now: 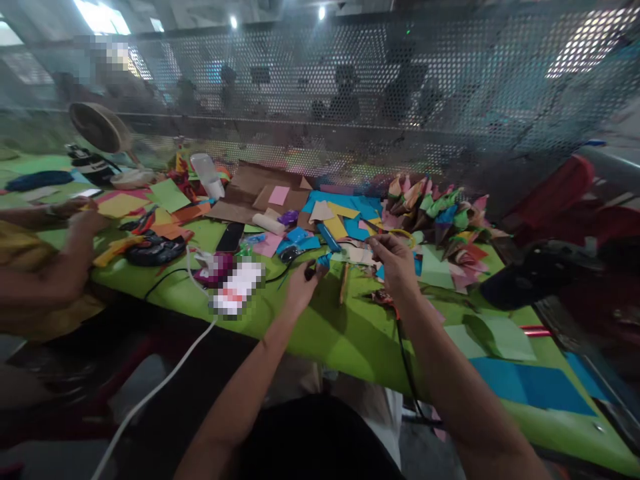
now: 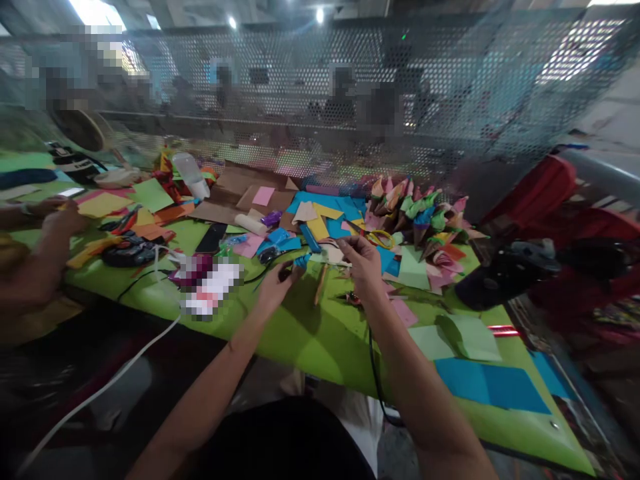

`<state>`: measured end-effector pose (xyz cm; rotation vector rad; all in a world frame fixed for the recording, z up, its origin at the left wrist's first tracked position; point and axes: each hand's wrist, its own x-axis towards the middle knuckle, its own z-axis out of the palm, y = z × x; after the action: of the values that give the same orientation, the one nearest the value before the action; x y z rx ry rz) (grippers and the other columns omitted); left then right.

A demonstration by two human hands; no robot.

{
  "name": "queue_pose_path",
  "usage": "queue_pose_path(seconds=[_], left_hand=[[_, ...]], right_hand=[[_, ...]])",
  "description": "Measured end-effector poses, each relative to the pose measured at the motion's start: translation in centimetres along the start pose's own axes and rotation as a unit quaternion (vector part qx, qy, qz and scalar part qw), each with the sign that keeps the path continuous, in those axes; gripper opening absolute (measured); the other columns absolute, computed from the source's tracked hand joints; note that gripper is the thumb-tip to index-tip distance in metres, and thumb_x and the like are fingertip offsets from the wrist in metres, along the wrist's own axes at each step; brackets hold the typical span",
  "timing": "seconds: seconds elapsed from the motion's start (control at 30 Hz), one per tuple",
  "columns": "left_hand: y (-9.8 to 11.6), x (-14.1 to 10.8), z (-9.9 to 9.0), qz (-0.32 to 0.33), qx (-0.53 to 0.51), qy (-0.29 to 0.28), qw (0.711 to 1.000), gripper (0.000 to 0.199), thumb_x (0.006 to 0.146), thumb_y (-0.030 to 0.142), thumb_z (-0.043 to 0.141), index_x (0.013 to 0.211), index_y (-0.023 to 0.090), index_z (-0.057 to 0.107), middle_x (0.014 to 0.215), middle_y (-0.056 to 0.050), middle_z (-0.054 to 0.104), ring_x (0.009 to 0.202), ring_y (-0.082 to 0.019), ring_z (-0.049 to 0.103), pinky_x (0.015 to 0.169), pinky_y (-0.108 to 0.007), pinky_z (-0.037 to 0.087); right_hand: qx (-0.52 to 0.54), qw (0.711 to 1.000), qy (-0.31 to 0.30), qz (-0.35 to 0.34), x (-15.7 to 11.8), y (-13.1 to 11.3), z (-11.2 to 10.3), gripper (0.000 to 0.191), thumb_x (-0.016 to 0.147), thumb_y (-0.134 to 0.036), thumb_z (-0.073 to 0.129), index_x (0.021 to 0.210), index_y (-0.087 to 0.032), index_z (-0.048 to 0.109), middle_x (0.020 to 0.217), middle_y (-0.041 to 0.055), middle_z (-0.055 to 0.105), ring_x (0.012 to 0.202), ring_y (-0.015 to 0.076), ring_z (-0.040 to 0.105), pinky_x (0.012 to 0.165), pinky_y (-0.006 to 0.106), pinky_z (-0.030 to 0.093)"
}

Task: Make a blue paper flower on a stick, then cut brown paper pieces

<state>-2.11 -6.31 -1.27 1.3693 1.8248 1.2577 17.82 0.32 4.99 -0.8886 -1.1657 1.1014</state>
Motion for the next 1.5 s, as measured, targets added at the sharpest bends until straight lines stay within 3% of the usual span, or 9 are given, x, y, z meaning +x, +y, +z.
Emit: queue_pose_path(seconds=[0.17,0.5,0.6,0.73,0.8,0.97,1.1,1.33,1.5], left_hand=[[0.7,-0.2,0.5,-0.005,0.095,0.005,0.995,0.034,0.088,0.025,0.065,0.122,0.020,0.067,0.116,-0.010,0.073,0.108,-0.025,0.067,0.097,-0.038,0.051],[1.2,-1.4,1.3,0.015,0.224,0.005,0.974,0.039,0.094,0.042,0.059,0.124,0.018,0.065,0.114,-0.016,0.071,0.099,-0.029,0.068,0.083,-0.037,0.052],[0.9,-1.1,0.4,0.039,0.225,0.017,0.973,0.040,0.092,0.042,0.062,0.125,0.020,0.065,0.110,-0.014,0.071,0.099,-0.029,0.068,0.083,-0.036,0.052],[0.8,0.9,-2.3,0.096,0.249,0.093,0.959,0.040,0.090,0.036,0.065,0.126,0.019,0.064,0.119,-0.014,0.068,0.113,-0.031,0.061,0.097,-0.042,0.047],[0.9,2.2,-3.6,0.073,0.300,0.113,0.945,0.043,0.089,0.031,0.066,0.130,0.019,0.062,0.126,-0.015,0.066,0.119,-0.033,0.058,0.102,-0.044,0.044],[1.0,4.4,-4.6,-0.001,0.381,0.038,0.924,0.054,0.088,0.033,0.067,0.138,0.016,0.055,0.134,-0.018,0.063,0.128,-0.037,0.052,0.104,-0.049,0.042],[0.6,4.9,-4.2,0.000,0.400,0.033,0.916,0.045,0.089,0.027,0.064,0.133,0.018,0.059,0.132,-0.017,0.065,0.129,-0.036,0.051,0.106,-0.049,0.040],[-0.1,5.3,-5.1,0.065,0.248,0.127,0.958,0.026,0.088,0.018,0.063,0.113,0.019,0.069,0.125,-0.014,0.069,0.125,-0.033,0.055,0.108,-0.050,0.039],[0.4,4.7,-4.3,0.077,-0.066,0.077,0.992,0.024,0.085,0.022,0.067,0.109,0.020,0.070,0.115,-0.008,0.072,0.108,-0.024,0.065,0.098,-0.041,0.050]], right_hand=[[0.000,1.000,-0.001,0.003,0.1,0.2,-0.1,0.029,0.063,-0.045,0.081,0.073,-0.021,0.069,0.065,-0.0030,0.059,0.055,0.0095,0.044,0.051,0.024,0.035],[-0.001,1.000,-0.014,0.006,0.1,0.5,-0.3,0.025,0.062,-0.039,0.083,0.074,-0.020,0.071,0.063,-0.0029,0.059,0.054,0.0092,0.045,0.051,0.024,0.034],[-0.002,1.000,-0.017,0.009,0.1,0.8,-0.5,0.024,0.063,-0.038,0.082,0.074,-0.020,0.072,0.066,-0.0020,0.062,0.055,0.0091,0.045,0.051,0.024,0.034],[-0.006,1.000,-0.016,0.013,0.1,0.9,-0.6,0.023,0.063,-0.038,0.082,0.074,-0.020,0.072,0.067,-0.0016,0.063,0.055,0.0091,0.045,0.050,0.023,0.033],[-0.007,1.000,-0.013,0.018,0.1,0.9,-0.6,0.023,0.062,-0.038,0.081,0.073,-0.020,0.072,0.067,-0.0013,0.063,0.054,0.0091,0.044,0.050,0.023,0.033],[-0.013,0.999,-0.010,0.027,0.1,0.7,-0.4,0.024,0.060,-0.039,0.081,0.073,-0.020,0.072,0.065,-0.0018,0.062,0.054,0.0093,0.045,0.050,0.023,0.033],[-0.024,0.999,-0.015,0.034,0.1,0.8,-0.4,0.027,0.060,-0.041,0.081,0.074,-0.021,0.071,0.065,-0.0014,0.063,0.052,0.0094,0.043,0.047,0.024,0.031],[-0.032,0.999,-0.024,0.032,-0.3,0.8,-0.2,0.026,0.062,-0.041,0.082,0.075,-0.021,0.072,0.068,-0.0003,0.066,0.053,0.0098,0.043,0.048,0.025,0.032],[-0.057,0.997,-0.049,0.021,-1.1,0.4,0.4,0.027,0.066,-0.043,0.081,0.079,-0.021,0.073,0.075,0.0012,0.069,0.059,0.0115,0.048,0.054,0.026,0.037]])
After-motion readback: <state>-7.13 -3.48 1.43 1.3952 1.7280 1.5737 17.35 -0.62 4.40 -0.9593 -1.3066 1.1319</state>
